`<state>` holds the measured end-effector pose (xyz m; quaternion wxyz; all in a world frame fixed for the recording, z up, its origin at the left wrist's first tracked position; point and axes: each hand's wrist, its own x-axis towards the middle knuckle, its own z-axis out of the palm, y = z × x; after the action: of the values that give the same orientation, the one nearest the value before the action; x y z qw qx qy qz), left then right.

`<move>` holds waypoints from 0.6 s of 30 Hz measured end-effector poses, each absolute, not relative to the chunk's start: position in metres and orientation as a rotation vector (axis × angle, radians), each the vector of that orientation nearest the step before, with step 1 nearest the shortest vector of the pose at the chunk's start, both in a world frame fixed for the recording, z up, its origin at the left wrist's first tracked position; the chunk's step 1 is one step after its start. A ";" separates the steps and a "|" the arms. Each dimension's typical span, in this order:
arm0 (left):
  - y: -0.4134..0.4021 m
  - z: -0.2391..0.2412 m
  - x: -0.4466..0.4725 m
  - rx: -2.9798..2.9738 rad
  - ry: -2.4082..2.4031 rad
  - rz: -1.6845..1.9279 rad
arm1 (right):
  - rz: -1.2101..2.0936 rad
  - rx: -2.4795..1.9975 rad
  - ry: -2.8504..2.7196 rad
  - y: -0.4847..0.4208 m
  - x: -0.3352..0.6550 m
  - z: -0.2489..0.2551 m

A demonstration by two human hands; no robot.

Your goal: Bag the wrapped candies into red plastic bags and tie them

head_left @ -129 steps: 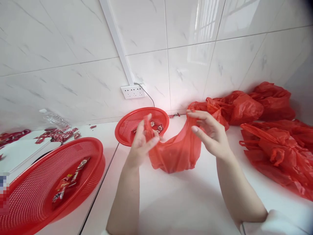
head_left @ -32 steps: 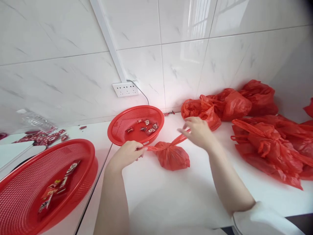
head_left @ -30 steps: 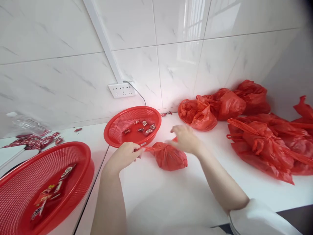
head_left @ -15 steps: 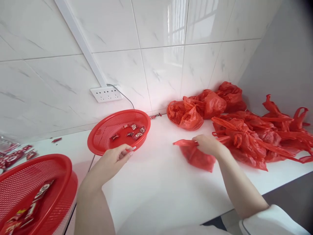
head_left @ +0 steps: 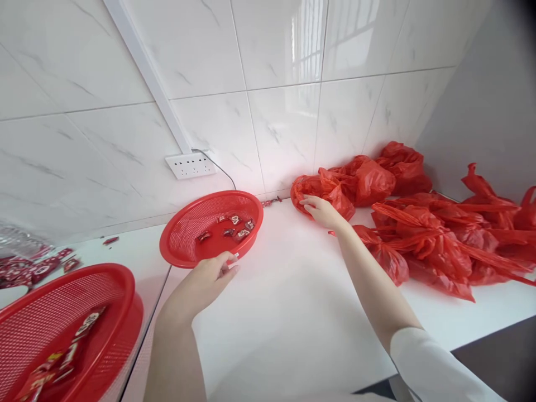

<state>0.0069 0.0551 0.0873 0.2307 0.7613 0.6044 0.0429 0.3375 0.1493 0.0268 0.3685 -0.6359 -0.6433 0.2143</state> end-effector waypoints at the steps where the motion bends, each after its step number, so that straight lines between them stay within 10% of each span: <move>1: 0.054 0.089 0.008 2.093 1.665 0.116 | 0.560 -1.685 -1.567 0.162 0.335 0.020; 18: 0.054 0.088 0.007 2.069 1.624 0.230 | 0.296 -1.684 -1.209 0.183 0.355 -0.031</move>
<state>0.0066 0.0542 0.0876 0.2480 0.7591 0.5959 0.0843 0.3553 0.1829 -0.0307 0.5003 -0.6963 -0.4999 0.1224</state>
